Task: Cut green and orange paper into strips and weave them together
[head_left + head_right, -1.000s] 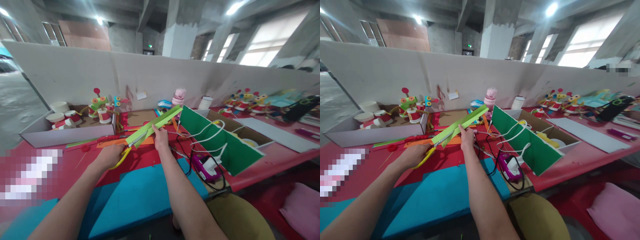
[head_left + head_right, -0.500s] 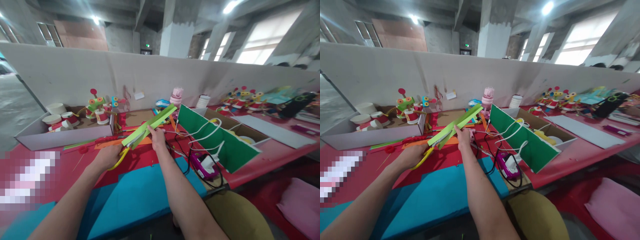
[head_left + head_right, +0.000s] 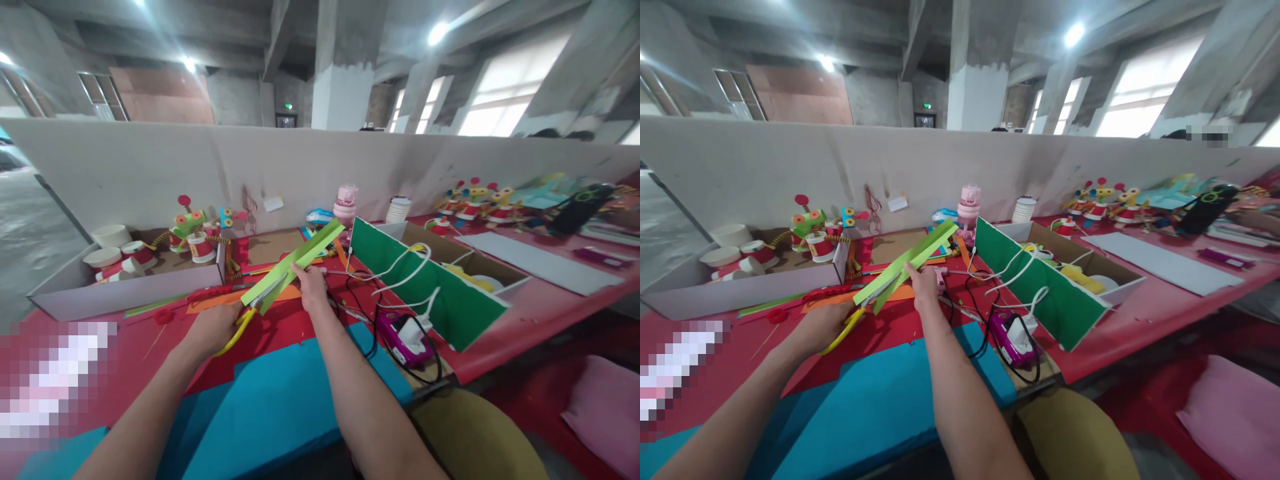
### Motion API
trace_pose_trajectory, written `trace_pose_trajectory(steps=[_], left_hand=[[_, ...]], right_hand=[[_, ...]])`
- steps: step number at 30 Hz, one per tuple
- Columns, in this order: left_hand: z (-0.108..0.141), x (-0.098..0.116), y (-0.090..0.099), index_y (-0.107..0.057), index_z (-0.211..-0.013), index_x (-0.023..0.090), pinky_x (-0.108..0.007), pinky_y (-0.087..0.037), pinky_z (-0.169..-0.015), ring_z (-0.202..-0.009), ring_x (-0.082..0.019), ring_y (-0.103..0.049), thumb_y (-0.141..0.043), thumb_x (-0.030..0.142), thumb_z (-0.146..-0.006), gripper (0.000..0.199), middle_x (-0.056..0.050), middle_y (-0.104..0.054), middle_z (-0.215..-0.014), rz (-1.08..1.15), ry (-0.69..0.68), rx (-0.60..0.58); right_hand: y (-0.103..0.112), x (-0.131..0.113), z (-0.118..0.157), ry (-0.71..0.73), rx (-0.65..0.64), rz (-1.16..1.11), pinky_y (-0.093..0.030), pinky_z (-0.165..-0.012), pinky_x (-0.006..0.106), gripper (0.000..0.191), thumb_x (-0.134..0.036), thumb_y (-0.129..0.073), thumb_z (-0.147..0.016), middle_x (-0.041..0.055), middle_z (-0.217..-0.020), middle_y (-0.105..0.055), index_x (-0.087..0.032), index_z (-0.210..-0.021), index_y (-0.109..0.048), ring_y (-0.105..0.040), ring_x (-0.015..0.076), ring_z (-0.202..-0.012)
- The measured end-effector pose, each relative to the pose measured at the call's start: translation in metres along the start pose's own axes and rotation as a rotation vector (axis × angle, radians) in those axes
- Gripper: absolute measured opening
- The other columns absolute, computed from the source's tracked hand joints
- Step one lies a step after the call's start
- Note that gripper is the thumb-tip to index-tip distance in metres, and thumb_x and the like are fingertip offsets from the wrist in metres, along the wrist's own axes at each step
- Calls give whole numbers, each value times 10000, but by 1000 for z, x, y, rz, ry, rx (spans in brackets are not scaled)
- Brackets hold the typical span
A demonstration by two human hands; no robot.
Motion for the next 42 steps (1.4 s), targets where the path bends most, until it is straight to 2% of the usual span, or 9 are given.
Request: trace_pose_trajectory(steps=[5, 13, 19, 25, 30, 36, 42], left_hand=[[1, 1, 2, -567, -1008, 190, -310, -435, -664, -871, -288, -663, -361, 378, -907, 297, -137, -698, -951, 20, -4, 0], [-1, -2, -1, -572, -1038, 196, -302, -407, -603, -817, -286, -668, -342, 410, -916, 337, -135, -700, -918, 48, -14, 10], [0, 1, 1, -584, -978, 180, -314, -418, -629, -846, -295, -664, -338, 424, -918, 352, -151, -696, -926, 72, -20, 14], [-1, -4, -1, -596, -1010, 171, -299, -419, -652, -848, -283, -659, -387, 440, -902, 357, -160, -693, -929, 93, 12, 18], [-3, -4, -2, -602, -984, 172, -294, -405, -652, -834, -279, -659, -409, 439, -893, 341, -156, -694, -918, 114, 3, 37], [-5, -4, -4, -595, -953, 166, -311, -381, -620, -824, -307, -659, -391, 388, -896, 307, -163, -698, -911, 104, -5, 36], [-5, -4, -3, -605, -921, 176, -291, -370, -623, -818, -278, -662, -424, 375, -884, 271, -146, -702, -890, 125, -11, 43]], right_hand=[[1, -1, 0, 14, 6, 36, -506, -509, 252, 299, -377, -776, -568, 14, -615, -679, -145, -706, -650, -622, 146, -537], [-2, -5, 4, 29, -18, 27, -502, -519, 242, 301, -365, -768, -577, 18, -640, -691, -139, -748, -667, -624, 143, -557], [-3, -3, 5, 24, -19, 28, -514, -537, 247, 312, -366, -772, -570, 17, -644, -688, -134, -752, -668, -621, 140, -552], [-11, 3, 10, -33, -50, -19, -534, -591, 269, 317, -357, -787, -553, 11, -643, -686, -143, -745, -653, -649, 158, -608], [-10, 3, 12, -76, -21, -52, -535, -585, 279, 288, -355, -780, -559, 3, -602, -668, -162, -696, -616, -661, 178, -635], [-7, 1, 11, -55, 4, -23, -499, -536, 264, 315, -383, -785, -540, -6, -570, -647, -167, -663, -592, -611, 149, -549], [-5, -2, 8, -10, 4, 76, -450, -498, 244, 325, -420, -770, -542, -17, -535, -606, -166, -619, -583, -543, 120, -499]])
Point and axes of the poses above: each hand's wrist, its own z-axis away from the middle knuckle, its own y-axis out of the back of the hand, x = y × z, the point moved 10 cm from there along -z, towards the middle knuckle
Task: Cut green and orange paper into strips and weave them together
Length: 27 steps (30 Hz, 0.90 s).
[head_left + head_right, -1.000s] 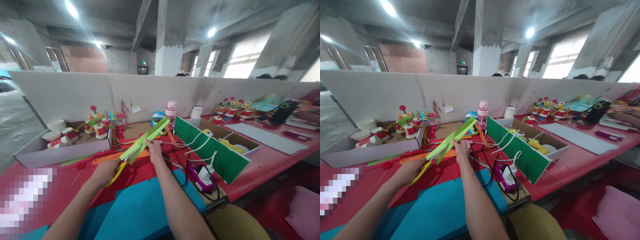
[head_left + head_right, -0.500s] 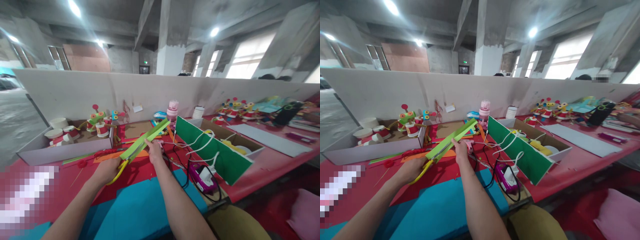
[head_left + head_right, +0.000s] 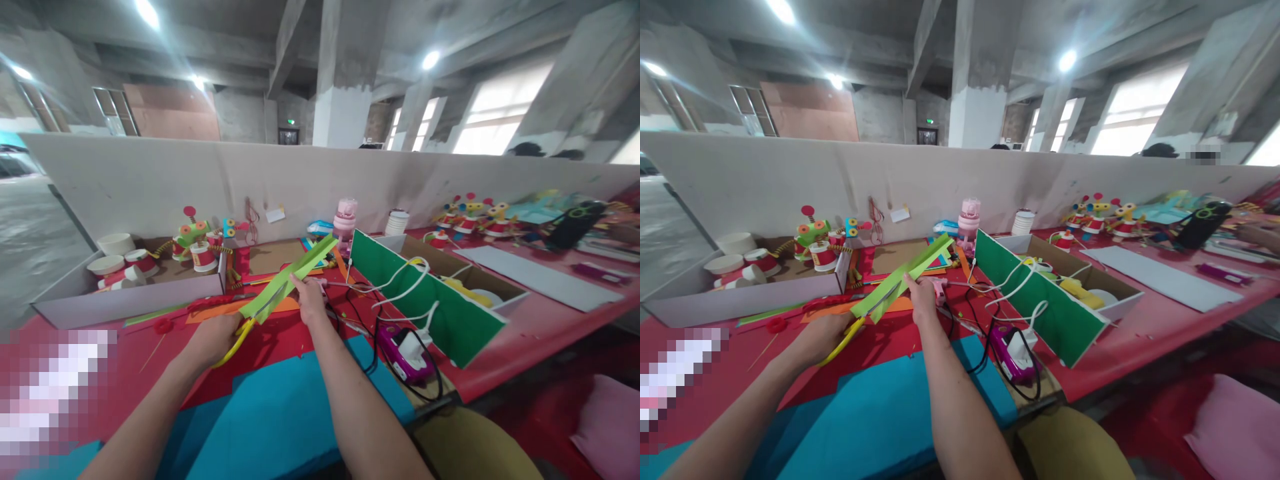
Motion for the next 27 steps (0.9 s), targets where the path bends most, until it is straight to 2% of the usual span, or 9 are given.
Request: trace_pose_trajectory(steps=[6, 12, 17, 20, 23, 25, 27], left_hand=[[0, 2, 1, -594, -877, 180, -285, -338, -588, -771, -274, -655, -392, 417, -898, 312, -141, -697, -858, 27, -22, 6], [6, 6, 6, -605, -854, 168, -281, -314, -569, -753, -263, -634, -382, 460, -890, 370, -140, -687, -846, 103, -29, 38], [10, 10, 7, -594, -745, 166, -266, -282, -526, -624, -213, -574, -392, 532, -850, 431, -72, -633, -674, 302, -42, 5], [14, 15, 8, -599, -775, 163, -251, -309, -524, -589, -186, -548, -405, 518, -833, 409, -39, -614, -653, 482, -80, -42], [20, 15, 10, -607, -822, 160, -251, -333, -535, -611, -189, -556, -425, 497, -821, 383, -47, -640, -709, 499, -97, -85], [23, 8, 13, -617, -793, 164, -259, -346, -553, -648, -207, -575, -448, 482, -808, 360, -69, -658, -748, 393, -100, -100], [25, -7, 15, -640, -770, 174, -275, -369, -583, -690, -233, -600, -465, 467, -798, 342, -97, -678, -799, 263, -68, -89]], right_hand=[[1, 1, -2, 14, -10, 66, -449, -530, 264, 301, -436, -721, -601, -25, -520, -587, -181, -609, -562, -545, 132, -504], [-9, 1, 1, 48, -75, -16, -479, -606, 265, 231, -322, -680, -596, -8, -729, -662, -194, -770, -598, -594, 144, -651], [-30, -4, 9, 103, -156, -1, -488, -649, 259, 201, -257, -644, -615, -10, -774, -661, -207, -800, -581, -589, 133, -682], [-40, -10, 11, 157, -172, 48, -492, -681, 273, 186, -268, -624, -648, -10, -767, -666, -211, -820, -586, -600, 143, -690], [-38, -14, 9, 174, -138, 82, -487, -674, 270, 193, -313, -624, -664, -6, -740, -663, -199, -819, -604, -601, 150, -693], [-27, -16, 6, 172, -54, 98, -474, -625, 254, 206, -334, -627, -658, -10, -693, -646, -188, -802, -608, -578, 141, -644], [-11, -16, 4, 156, 42, 88, -458, -576, 238, 217, -347, -634, -642, -20, -656, -626, -183, -780, -599, -547, 126, -593]])
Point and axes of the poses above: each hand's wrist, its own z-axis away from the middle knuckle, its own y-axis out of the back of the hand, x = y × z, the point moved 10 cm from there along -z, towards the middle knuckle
